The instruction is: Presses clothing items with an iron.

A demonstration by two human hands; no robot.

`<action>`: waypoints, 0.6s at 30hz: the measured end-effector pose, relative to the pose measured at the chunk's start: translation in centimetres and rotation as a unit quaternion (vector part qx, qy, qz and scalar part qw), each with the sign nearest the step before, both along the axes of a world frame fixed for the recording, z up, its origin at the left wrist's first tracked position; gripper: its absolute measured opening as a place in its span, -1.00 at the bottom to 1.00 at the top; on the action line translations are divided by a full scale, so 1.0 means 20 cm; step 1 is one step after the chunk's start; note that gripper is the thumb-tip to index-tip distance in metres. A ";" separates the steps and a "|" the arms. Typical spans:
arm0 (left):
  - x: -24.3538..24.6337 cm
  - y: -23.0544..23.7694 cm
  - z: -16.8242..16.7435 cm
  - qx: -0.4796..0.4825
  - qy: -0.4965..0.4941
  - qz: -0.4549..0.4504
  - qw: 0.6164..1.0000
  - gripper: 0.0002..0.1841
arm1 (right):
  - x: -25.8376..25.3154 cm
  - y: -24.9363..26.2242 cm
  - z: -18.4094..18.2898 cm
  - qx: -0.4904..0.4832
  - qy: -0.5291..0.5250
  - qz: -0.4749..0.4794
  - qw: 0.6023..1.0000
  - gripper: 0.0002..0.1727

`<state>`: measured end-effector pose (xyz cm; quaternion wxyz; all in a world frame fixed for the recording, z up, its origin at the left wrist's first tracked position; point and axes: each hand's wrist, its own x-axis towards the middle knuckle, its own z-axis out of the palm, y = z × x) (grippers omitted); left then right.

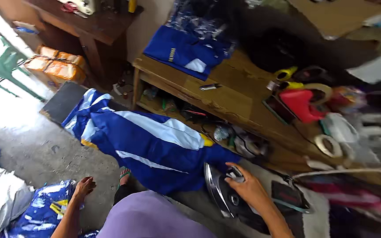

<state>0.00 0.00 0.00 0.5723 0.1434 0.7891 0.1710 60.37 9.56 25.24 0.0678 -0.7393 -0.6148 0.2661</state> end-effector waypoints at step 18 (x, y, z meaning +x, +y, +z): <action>0.25 0.48 0.48 0.271 -0.223 0.070 0.934 -0.57 | 0.43 -0.10 -0.08 0.140 -0.159 -0.077 0.974 0.05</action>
